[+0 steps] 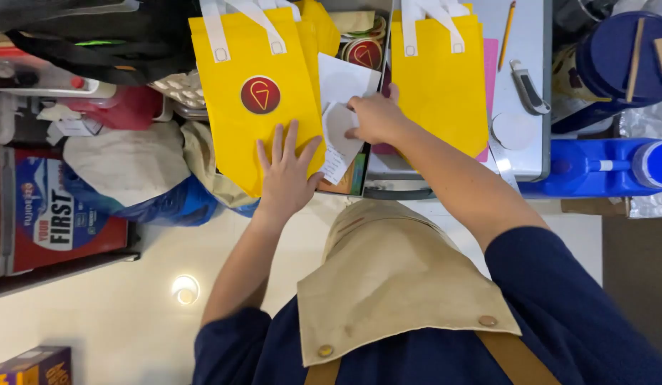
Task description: Applying circular stickers to yellow paper bags and organizing them in a container.
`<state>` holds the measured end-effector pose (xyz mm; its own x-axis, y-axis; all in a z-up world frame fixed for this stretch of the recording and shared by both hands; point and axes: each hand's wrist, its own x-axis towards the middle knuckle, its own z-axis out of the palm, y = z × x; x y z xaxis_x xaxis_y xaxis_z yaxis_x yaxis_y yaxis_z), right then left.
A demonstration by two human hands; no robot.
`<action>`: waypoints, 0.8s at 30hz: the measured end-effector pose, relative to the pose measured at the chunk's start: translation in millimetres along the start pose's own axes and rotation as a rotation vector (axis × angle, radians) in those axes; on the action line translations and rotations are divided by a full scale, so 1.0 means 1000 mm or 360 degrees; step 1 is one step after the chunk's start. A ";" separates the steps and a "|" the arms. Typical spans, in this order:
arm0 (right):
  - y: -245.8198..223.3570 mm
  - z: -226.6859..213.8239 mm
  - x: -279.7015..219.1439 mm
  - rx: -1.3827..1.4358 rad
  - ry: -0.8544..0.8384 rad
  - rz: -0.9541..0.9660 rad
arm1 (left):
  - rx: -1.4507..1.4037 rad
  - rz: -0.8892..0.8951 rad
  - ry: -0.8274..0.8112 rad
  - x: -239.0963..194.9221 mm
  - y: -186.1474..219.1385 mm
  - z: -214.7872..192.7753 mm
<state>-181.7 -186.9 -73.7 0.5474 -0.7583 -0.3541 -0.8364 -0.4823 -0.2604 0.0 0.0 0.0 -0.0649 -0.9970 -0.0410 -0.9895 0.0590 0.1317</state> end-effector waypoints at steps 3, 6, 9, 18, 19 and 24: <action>0.018 0.015 0.040 0.0018 -0.0192 0.0111 | -0.0070 -0.0006 0.0071 -0.007 -0.007 0.004; 0.036 -0.011 0.059 0.0055 -0.0190 0.0130 | -0.0149 -0.0029 0.0094 -0.008 -0.010 0.006; -0.004 -0.090 0.028 -0.0076 -0.0249 0.0222 | -0.0116 0.0016 0.0281 -0.008 -0.012 0.006; 0.014 -0.083 0.063 0.0082 -0.0153 0.0223 | -0.0251 -0.0085 0.0169 -0.006 -0.010 -0.003; 0.012 -0.093 0.054 0.0076 -0.0160 0.0216 | -0.0255 -0.0096 0.0168 -0.006 -0.010 -0.002; -0.001 -0.152 0.019 0.0534 -0.0144 0.0251 | -0.0276 -0.0105 0.0157 -0.005 -0.012 0.001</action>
<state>-174.7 -267.9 56.5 0.4254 -0.7626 -0.4873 -0.8635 -0.1809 -0.4708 11.8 4.0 -2.0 0.0206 -0.9990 0.0407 -0.9536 -0.0074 0.3009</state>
